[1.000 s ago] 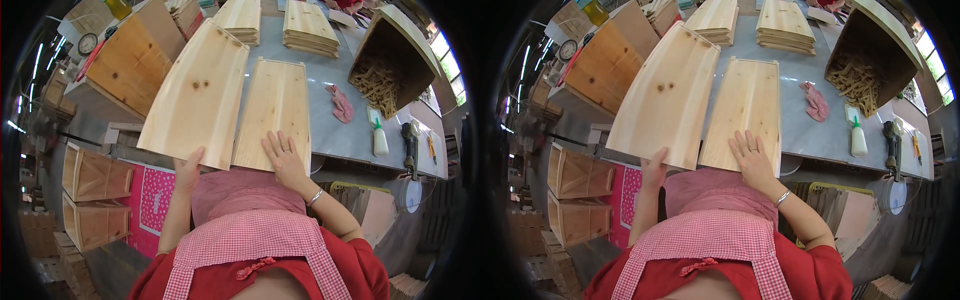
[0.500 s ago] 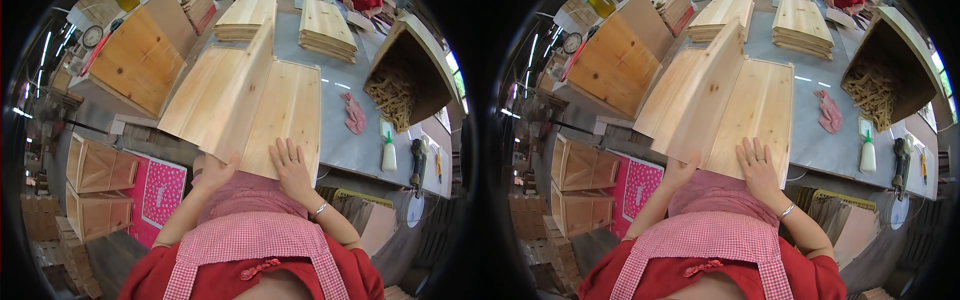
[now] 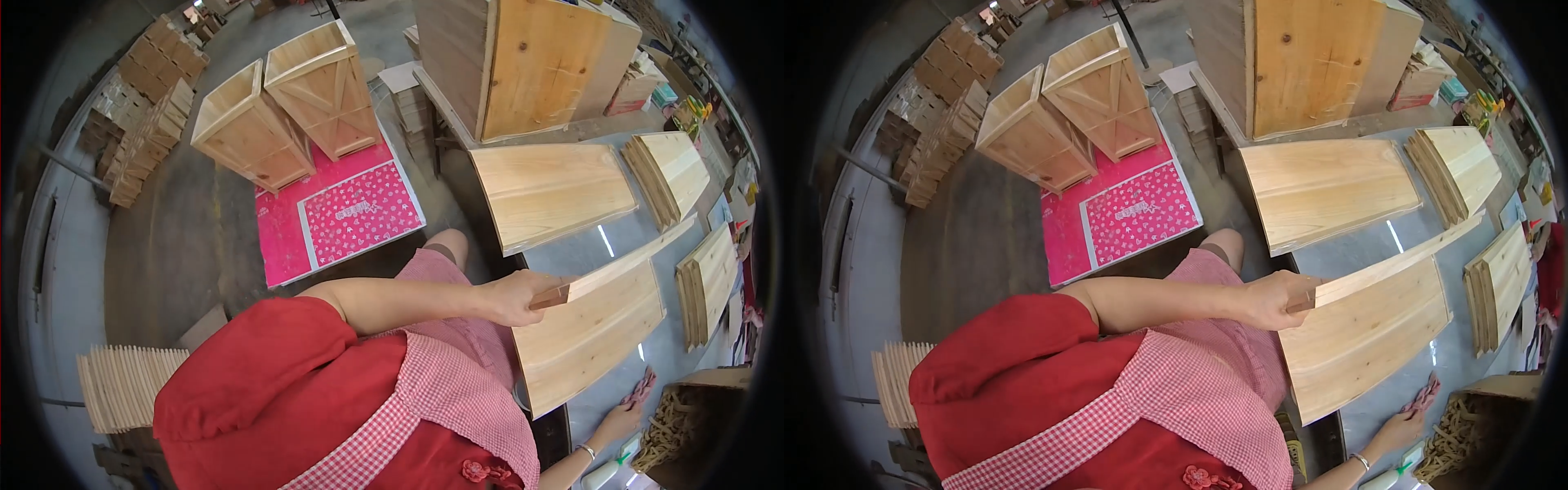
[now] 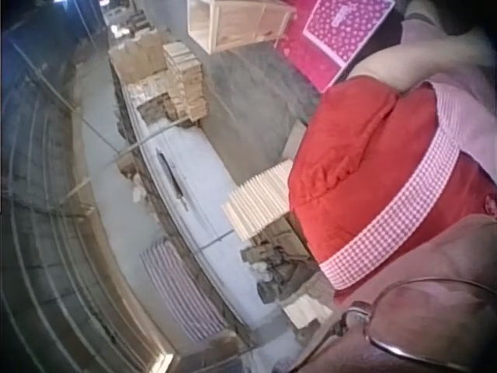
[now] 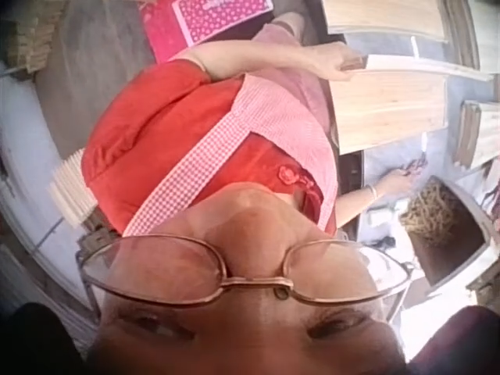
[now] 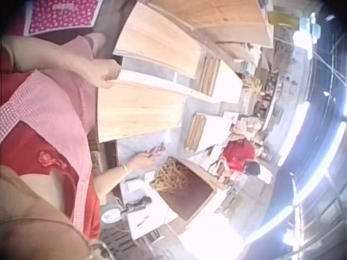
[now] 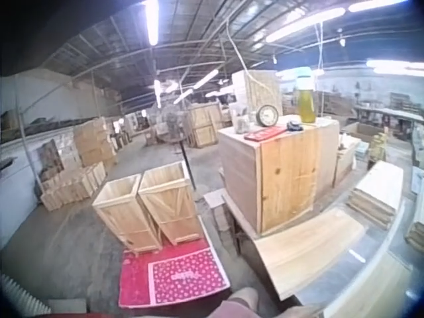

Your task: Assembling and gluing wooden slats to create boxes in a workshop setting.

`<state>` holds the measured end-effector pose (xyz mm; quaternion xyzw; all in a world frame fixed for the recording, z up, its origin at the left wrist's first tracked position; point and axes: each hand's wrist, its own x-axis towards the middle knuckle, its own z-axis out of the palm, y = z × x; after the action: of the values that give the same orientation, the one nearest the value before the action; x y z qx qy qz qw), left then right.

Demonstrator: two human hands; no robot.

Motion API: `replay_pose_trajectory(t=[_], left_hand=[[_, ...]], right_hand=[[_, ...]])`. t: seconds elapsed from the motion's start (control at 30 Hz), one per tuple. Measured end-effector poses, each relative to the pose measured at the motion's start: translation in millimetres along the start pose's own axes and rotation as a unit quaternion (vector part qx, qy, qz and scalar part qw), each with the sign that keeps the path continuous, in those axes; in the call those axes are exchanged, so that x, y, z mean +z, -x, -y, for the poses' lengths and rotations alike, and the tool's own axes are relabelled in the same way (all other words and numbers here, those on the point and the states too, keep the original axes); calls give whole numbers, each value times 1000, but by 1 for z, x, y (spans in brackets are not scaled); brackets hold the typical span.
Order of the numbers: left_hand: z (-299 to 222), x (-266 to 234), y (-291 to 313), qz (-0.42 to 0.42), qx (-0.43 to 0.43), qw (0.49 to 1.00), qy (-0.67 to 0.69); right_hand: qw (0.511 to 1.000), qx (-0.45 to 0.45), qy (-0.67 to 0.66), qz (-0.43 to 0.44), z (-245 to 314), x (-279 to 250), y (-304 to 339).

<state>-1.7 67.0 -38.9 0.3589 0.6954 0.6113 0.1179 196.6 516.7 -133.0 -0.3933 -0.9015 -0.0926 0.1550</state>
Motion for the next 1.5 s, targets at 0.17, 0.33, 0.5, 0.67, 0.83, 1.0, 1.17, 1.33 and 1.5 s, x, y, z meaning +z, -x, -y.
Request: replay_pose_trajectory(t=[0.17, 0.33, 0.5, 0.67, 0.83, 1.0, 1.17, 1.33, 1.5], left_hand=[[-2, -7, -2, 61, -15, 997, -48], [41, -39, 13, 16, -164, 981, -100], [41, -26, -7, 8, -105, 994, 34], [35, -34, -5, 4, -125, 991, 37], [39, -6, -7, -4, 2, 999, 45], [23, -15, -3, 28, -77, 995, 50], [25, -15, -6, -13, -22, 996, 87], [36, -13, -6, 2, -11, 1000, 12], [-8, -14, -6, 0, -85, 996, -23]], right_hand=[[875, -60, -478, 52, 31, -72, 17], [967, 50, -251, -2, 56, -91, 43], [974, 169, -11, -150, 1, -133, 181], [939, 332, 88, 6, -66, -144, 308], [916, 361, 66, 162, -76, -114, 411], [938, 306, 111, 122, -95, -127, 407], [876, 454, 161, 22, -74, -267, 298], [943, 154, -216, -199, -8, -305, 184], [952, -135, -177, -210, 69, -240, 26]])
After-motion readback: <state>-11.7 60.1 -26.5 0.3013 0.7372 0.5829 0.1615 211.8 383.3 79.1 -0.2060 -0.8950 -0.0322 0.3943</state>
